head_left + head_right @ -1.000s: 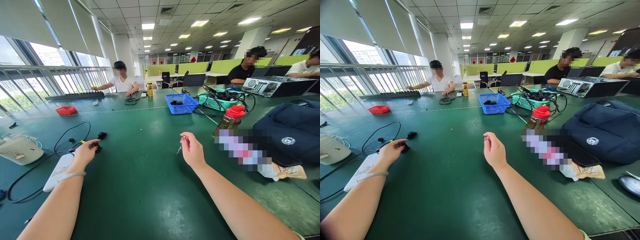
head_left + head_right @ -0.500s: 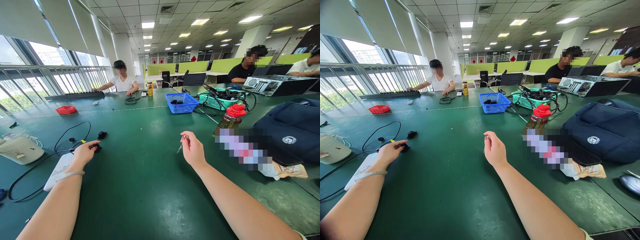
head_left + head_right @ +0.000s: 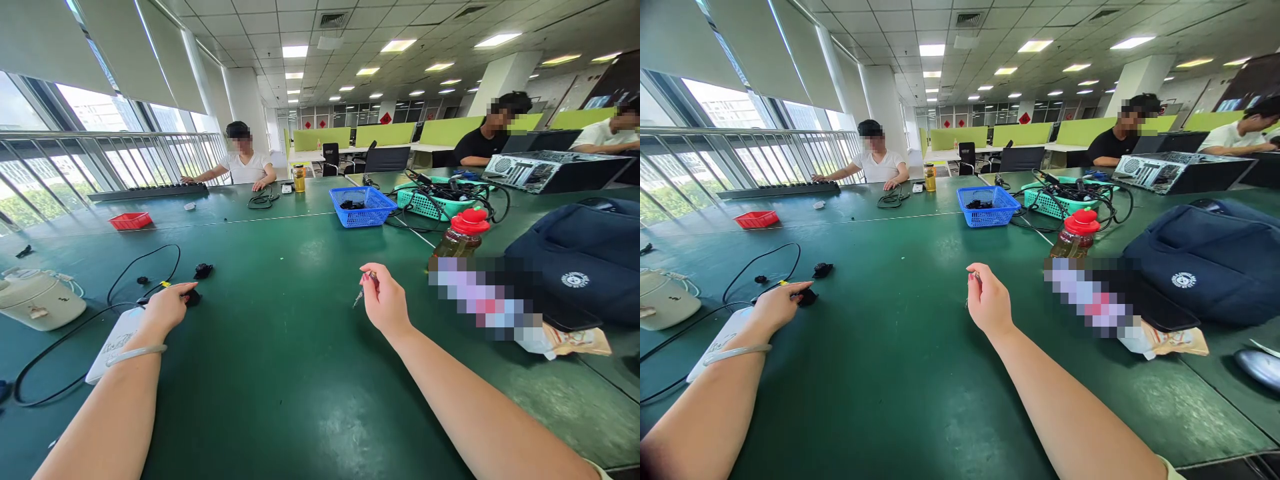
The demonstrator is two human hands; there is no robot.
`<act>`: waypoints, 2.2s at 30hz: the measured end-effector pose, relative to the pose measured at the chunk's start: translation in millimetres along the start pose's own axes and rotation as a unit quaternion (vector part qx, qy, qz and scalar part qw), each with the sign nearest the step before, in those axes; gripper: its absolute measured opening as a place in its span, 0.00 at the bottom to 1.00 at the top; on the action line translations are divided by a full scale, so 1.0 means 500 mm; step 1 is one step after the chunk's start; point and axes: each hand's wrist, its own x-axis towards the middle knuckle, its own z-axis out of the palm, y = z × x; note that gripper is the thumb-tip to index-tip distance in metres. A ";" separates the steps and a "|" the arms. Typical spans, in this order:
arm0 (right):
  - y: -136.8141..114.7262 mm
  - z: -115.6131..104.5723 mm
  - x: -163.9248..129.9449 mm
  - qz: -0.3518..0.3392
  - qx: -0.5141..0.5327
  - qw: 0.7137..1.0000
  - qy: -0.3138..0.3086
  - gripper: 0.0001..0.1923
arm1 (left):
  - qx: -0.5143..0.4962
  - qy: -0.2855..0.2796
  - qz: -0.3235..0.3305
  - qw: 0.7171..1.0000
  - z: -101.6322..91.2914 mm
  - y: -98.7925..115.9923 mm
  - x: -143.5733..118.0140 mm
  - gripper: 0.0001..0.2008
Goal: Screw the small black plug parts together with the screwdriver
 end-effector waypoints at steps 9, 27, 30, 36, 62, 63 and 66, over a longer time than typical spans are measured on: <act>0.002 -0.001 0.000 -0.001 -0.001 1.000 -0.003 0.10 | -0.032 0.116 -0.008 0.993 -0.025 0.030 -0.020 0.20; 0.003 0.003 0.000 -0.009 0.003 1.000 0.009 0.10 | 0.048 0.019 -0.102 0.993 -0.030 0.034 -0.023 0.24; 0.003 0.003 0.000 -0.008 0.009 1.000 0.011 0.09 | 0.071 0.023 -0.110 0.991 -0.027 0.036 -0.022 0.26; 0.003 0.004 0.000 -0.010 0.006 1.000 0.011 0.09 | 0.112 0.011 -0.115 0.987 -0.024 0.042 -0.022 0.29; 0.005 0.003 -0.001 -0.004 0.005 1.000 0.009 0.10 | 0.201 -0.004 -0.049 0.978 -0.016 0.057 -0.023 0.29; 0.004 0.003 0.000 -0.004 0.005 1.000 0.009 0.10 | 0.198 -0.005 -0.049 0.979 -0.014 0.054 -0.020 0.29; 0.003 0.003 0.000 -0.005 0.007 1.000 0.009 0.10 | 0.190 -0.006 -0.048 0.981 -0.005 0.045 -0.013 0.29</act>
